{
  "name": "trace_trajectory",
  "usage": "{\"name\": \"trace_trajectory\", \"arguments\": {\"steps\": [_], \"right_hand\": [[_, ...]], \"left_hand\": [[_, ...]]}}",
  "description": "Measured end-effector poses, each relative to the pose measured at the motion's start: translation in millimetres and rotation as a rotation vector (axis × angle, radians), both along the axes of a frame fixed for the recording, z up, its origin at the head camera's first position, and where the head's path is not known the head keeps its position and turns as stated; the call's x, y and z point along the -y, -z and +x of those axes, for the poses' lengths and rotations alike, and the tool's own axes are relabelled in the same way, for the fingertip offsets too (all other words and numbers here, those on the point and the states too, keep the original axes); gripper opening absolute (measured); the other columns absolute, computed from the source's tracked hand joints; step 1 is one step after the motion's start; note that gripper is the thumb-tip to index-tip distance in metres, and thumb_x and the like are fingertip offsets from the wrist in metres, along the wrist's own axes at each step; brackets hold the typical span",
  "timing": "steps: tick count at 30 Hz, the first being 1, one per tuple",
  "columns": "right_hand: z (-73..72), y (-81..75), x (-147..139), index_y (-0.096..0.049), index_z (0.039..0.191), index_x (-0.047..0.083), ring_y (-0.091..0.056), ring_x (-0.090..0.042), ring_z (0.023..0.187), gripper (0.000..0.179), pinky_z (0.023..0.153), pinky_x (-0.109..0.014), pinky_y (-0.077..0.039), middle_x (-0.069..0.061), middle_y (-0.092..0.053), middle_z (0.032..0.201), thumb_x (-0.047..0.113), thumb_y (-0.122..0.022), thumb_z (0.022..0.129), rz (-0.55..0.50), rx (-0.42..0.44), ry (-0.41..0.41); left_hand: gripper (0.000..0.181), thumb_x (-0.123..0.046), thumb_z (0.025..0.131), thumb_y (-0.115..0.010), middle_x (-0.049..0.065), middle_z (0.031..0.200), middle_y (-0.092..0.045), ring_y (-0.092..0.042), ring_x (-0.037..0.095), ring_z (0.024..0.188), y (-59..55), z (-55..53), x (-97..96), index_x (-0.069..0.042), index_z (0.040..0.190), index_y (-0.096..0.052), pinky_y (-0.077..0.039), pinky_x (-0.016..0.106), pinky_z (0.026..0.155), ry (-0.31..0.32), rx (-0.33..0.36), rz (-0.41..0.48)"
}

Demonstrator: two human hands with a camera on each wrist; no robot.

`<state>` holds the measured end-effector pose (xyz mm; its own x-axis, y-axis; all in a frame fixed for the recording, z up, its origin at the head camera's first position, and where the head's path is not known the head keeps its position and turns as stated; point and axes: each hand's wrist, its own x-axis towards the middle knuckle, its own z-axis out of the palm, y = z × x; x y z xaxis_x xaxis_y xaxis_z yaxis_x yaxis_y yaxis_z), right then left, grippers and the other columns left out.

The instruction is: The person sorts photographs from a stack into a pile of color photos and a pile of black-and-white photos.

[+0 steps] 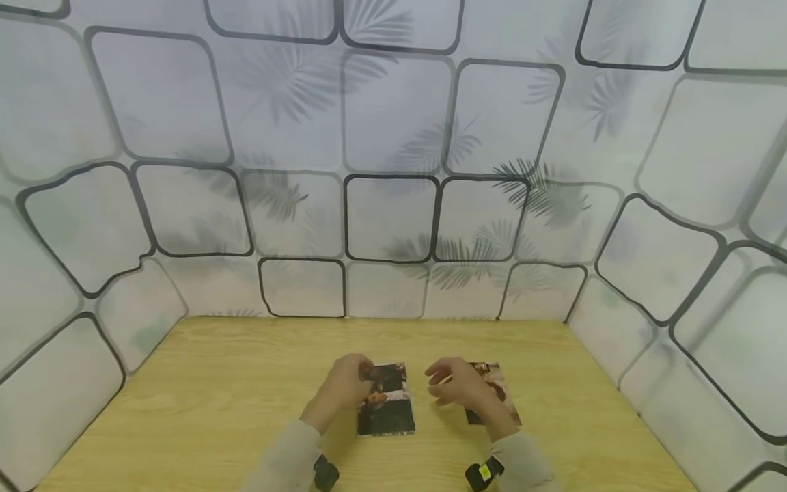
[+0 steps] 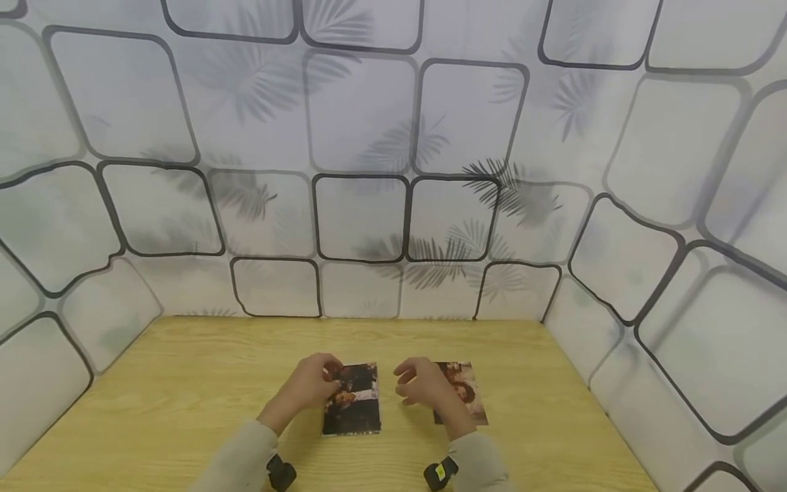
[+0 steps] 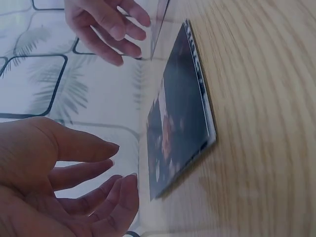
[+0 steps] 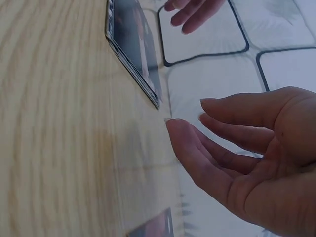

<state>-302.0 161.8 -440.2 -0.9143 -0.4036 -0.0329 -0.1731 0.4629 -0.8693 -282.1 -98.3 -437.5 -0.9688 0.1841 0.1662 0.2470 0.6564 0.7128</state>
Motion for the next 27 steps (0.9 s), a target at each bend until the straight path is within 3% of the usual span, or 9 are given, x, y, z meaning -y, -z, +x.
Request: {"name": "trace_trajectory", "arguments": {"steps": [8,17,27], "right_hand": [[-5.5,7.5,28,-0.065,0.122,-0.011,-0.074,-0.028,0.081,0.032,0.073,-0.041,-0.066,-0.023,-0.067,0.106,0.0,-0.068,0.092,-0.021,-0.004,0.002],[-14.4,15.6,44,-0.072,0.108,-0.003,-0.068,-0.023,0.085,0.025,0.07,-0.039,-0.062,-0.015,-0.073,0.097,0.0,-0.072,0.084,0.063,-0.075,0.1],[-10.6,13.8,54,-0.072,0.106,-0.004,-0.069,-0.022,0.082,0.024,0.066,-0.037,-0.063,-0.015,-0.073,0.096,-0.001,-0.072,0.082,0.054,-0.063,0.086]], "left_hand": [[0.037,0.008,0.078,-0.069,0.027,0.111,-0.068,-0.068,0.039,0.1,5.9,1.9,14.1,0.01,0.115,-0.066,-0.062,0.051,0.087,-0.046,0.041,0.007],[0.037,0.008,0.079,-0.071,0.024,0.106,-0.069,-0.069,0.035,0.095,11.5,-2.6,17.9,0.009,0.116,-0.066,-0.064,0.045,0.081,-0.081,0.099,0.005],[0.041,0.007,0.081,-0.074,0.025,0.106,-0.069,-0.07,0.035,0.093,15.6,-1.4,20.7,0.009,0.12,-0.062,-0.065,0.043,0.077,-0.09,0.129,0.058]]}}
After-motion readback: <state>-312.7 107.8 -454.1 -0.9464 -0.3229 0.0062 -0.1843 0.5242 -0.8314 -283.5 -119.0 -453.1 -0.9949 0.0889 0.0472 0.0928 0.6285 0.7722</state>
